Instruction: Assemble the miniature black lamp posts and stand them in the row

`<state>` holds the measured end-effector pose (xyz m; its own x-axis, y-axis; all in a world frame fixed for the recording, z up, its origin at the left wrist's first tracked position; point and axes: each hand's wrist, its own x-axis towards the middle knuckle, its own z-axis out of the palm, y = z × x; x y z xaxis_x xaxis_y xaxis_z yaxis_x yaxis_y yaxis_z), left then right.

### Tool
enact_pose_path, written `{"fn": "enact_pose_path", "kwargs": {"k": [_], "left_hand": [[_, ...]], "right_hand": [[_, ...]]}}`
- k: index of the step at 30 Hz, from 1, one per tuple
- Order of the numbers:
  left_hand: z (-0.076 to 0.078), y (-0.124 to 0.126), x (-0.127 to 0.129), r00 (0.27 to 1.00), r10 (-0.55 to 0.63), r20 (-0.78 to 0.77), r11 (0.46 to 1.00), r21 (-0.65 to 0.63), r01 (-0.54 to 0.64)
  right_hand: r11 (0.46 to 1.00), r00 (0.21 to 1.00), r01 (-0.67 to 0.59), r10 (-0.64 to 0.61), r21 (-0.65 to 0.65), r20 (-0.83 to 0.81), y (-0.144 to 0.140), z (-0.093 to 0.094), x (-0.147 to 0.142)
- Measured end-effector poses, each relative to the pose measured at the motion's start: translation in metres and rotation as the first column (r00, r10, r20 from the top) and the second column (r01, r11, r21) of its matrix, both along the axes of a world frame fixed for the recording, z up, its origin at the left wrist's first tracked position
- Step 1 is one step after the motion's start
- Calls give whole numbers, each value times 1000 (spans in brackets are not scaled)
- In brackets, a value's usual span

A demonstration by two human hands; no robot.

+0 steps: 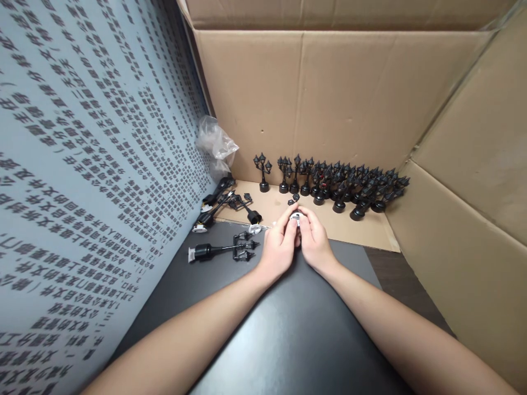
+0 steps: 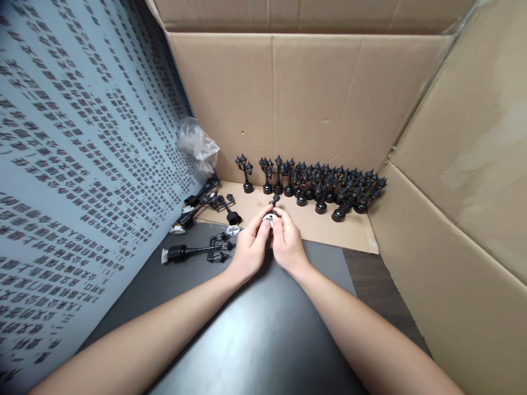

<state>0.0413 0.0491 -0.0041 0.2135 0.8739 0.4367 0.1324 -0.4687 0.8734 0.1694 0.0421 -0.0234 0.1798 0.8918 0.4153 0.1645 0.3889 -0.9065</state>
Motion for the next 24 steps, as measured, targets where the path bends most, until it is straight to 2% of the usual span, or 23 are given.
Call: {"fn": "enact_pose_path", "kwargs": {"k": [8, 16, 24], "left_hand": [[1, -2, 0, 1000, -7, 5, 1000, 17, 7], [2, -2, 0, 999, -30, 26, 1000, -2, 30], [-1, 0, 2, 996, -45, 77, 998, -32, 48]], "right_hand": [[998, 996, 56, -58, 30, 67, -4, 5, -2], [999, 999, 32, -33, 9, 26, -4, 4, -3], [998, 998, 59, -60, 37, 35, -4, 5, -4]]}}
